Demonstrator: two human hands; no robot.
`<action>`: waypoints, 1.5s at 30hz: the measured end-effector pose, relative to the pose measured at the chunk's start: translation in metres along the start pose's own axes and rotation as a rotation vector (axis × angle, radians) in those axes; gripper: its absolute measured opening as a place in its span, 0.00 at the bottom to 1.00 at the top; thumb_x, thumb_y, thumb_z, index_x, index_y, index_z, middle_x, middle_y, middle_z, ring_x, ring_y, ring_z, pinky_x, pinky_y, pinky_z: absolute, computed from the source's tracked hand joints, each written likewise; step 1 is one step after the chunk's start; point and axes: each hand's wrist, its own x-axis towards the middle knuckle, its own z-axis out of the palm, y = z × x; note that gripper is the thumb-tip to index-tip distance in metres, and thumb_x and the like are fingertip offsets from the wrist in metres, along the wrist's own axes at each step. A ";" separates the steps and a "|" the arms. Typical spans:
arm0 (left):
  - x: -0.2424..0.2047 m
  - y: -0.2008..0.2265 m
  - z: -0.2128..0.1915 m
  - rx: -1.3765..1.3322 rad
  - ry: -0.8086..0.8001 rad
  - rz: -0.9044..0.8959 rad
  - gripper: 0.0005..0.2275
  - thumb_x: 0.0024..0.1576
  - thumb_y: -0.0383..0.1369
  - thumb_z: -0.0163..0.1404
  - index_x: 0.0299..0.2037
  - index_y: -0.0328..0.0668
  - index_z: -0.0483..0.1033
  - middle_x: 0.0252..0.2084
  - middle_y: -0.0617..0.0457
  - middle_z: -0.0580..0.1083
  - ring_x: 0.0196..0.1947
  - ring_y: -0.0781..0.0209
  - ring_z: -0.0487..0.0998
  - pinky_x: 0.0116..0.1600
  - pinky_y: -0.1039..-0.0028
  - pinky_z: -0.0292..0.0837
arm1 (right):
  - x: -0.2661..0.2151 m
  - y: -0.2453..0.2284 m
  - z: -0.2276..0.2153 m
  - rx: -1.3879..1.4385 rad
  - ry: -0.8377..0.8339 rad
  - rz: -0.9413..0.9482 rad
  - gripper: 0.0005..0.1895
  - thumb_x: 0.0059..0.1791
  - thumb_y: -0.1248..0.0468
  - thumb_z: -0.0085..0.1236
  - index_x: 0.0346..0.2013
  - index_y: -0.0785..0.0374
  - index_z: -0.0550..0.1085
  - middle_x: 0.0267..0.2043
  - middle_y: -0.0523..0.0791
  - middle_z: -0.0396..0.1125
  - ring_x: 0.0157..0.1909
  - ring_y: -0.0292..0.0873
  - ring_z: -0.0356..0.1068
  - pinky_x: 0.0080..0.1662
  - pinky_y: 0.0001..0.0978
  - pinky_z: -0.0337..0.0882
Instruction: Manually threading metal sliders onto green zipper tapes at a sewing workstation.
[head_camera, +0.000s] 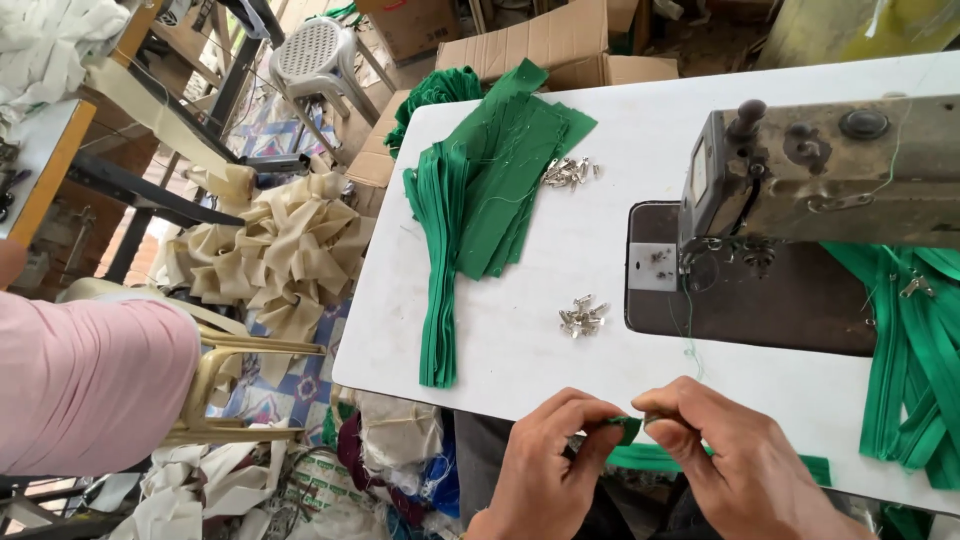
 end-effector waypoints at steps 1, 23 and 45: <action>0.001 0.003 -0.003 -0.026 -0.055 -0.088 0.07 0.66 0.31 0.49 0.50 0.42 0.77 0.46 0.48 0.76 0.39 0.51 0.78 0.39 0.58 0.74 | 0.001 0.001 -0.003 -0.065 -0.011 -0.069 0.22 0.49 0.45 0.49 0.58 0.33 0.74 0.57 0.24 0.75 0.55 0.37 0.79 0.52 0.46 0.84; 0.013 0.023 -0.025 0.008 -0.370 -0.146 0.11 0.65 0.36 0.50 0.54 0.44 0.66 0.44 0.50 0.77 0.40 0.55 0.80 0.42 0.65 0.73 | 0.007 -0.041 -0.052 -0.270 -0.416 -0.065 0.15 0.55 0.55 0.48 0.48 0.41 0.83 0.45 0.31 0.84 0.42 0.34 0.82 0.44 0.35 0.76; -0.007 0.015 0.011 0.242 0.114 0.048 0.14 0.66 0.43 0.49 0.35 0.42 0.75 0.36 0.51 0.70 0.35 0.54 0.72 0.40 0.62 0.68 | 0.006 0.015 -0.004 -0.295 0.000 -0.357 0.08 0.56 0.54 0.47 0.47 0.49 0.71 0.40 0.39 0.68 0.32 0.45 0.66 0.38 0.48 0.61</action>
